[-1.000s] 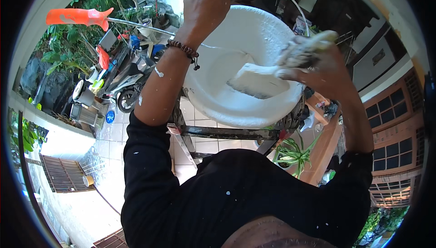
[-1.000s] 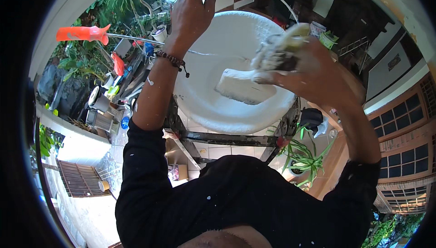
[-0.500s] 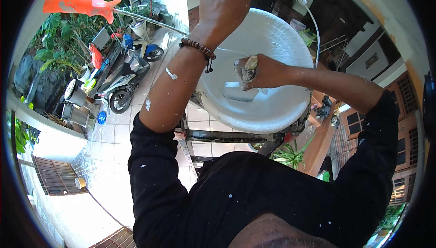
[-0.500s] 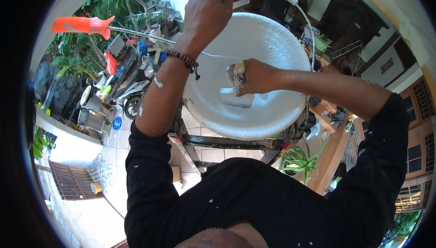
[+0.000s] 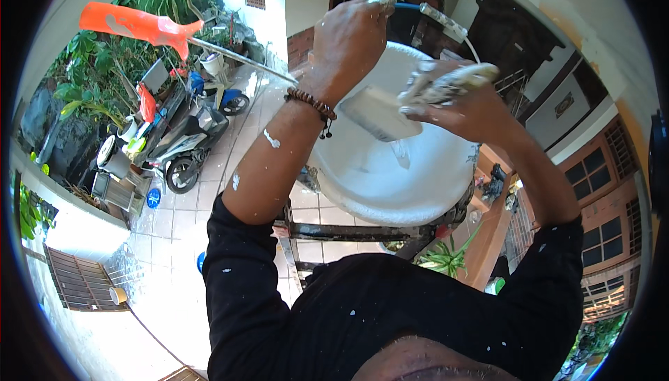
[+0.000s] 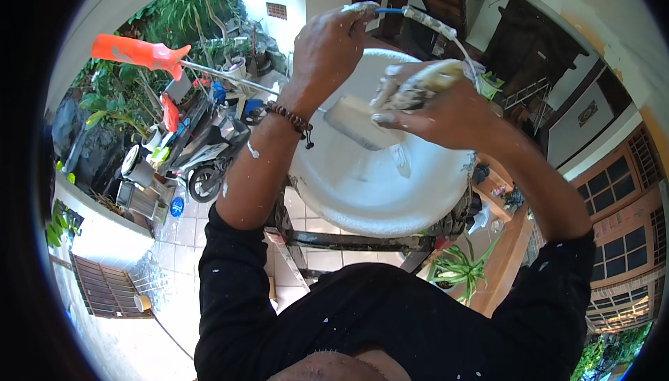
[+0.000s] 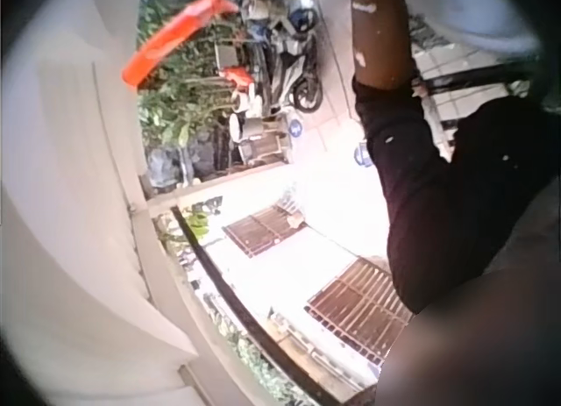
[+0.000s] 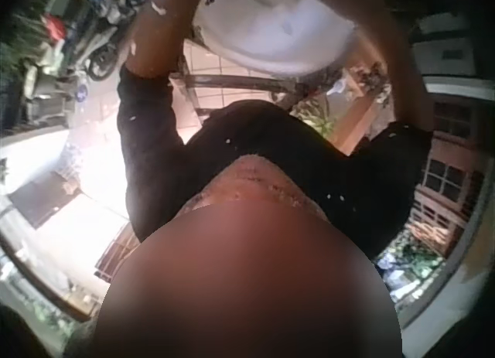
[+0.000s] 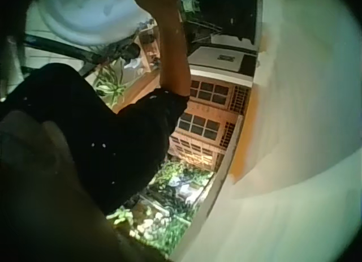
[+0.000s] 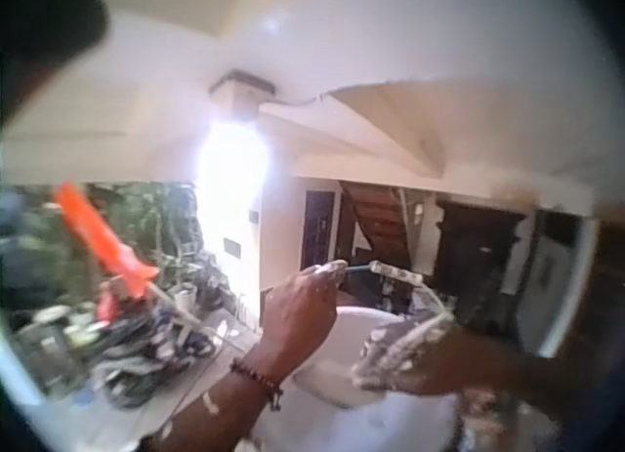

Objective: The recorder is painting the beams of an outdoor ceiling with white paint using a brush while standing on a ladder.

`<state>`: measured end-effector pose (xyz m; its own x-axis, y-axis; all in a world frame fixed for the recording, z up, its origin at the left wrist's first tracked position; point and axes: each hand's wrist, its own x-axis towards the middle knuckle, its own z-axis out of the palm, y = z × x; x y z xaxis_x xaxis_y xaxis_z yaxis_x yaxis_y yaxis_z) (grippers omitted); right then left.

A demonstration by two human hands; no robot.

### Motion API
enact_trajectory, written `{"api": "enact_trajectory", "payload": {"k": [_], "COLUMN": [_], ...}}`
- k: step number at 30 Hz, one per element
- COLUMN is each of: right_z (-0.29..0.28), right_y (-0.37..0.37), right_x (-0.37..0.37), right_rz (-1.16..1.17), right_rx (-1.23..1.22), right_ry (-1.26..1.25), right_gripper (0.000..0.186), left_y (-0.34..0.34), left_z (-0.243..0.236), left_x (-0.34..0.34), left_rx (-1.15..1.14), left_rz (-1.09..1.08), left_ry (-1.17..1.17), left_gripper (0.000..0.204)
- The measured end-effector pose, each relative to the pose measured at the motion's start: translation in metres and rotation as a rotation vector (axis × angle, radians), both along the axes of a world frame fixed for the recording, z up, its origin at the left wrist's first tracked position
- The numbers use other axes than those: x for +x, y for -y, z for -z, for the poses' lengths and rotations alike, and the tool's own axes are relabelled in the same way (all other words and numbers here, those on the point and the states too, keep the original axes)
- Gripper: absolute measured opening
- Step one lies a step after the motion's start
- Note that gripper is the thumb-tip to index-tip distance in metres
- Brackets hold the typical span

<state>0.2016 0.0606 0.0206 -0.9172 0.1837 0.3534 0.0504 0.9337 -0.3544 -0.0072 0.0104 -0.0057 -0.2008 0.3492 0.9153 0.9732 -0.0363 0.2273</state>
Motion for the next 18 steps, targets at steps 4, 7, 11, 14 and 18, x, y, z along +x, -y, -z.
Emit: {"api": "enact_trajectory", "payload": {"k": [4, 7, 11, 14, 18], "right_z": [0.018, 0.076, 0.051, 0.032, -0.001], "right_y": [0.008, -0.016, 0.007, 0.009, -0.014], "right_x": [0.037, 0.060, 0.071, 0.081, 0.083], "right_rz": [-0.011, 0.051, 0.183, 0.223, -0.002], "right_rx": [0.385, 0.026, -0.435, -0.839, -0.972], "right_ry": [-0.229, -0.037, -0.076, -0.451, -0.902], "right_gripper": [0.025, 0.027, 0.023, 0.034, 0.036], "left_y": [0.005, 0.007, 0.009, 0.012, 0.010], "left_z": [0.001, 0.001, 0.012, 0.013, 0.005], "left_x": [-0.004, 0.005, 0.006, 0.006, 0.011], "left_rx": [-0.097, -0.197, -0.130, -0.097, -0.182], "left_rz": [-0.115, 0.000, 0.042, 0.057, 0.048], "left_ry": [0.028, 0.114, 0.117, 0.104, 0.124], "left_gripper": [0.018, 0.019, 0.021, 0.024, 0.025]}}
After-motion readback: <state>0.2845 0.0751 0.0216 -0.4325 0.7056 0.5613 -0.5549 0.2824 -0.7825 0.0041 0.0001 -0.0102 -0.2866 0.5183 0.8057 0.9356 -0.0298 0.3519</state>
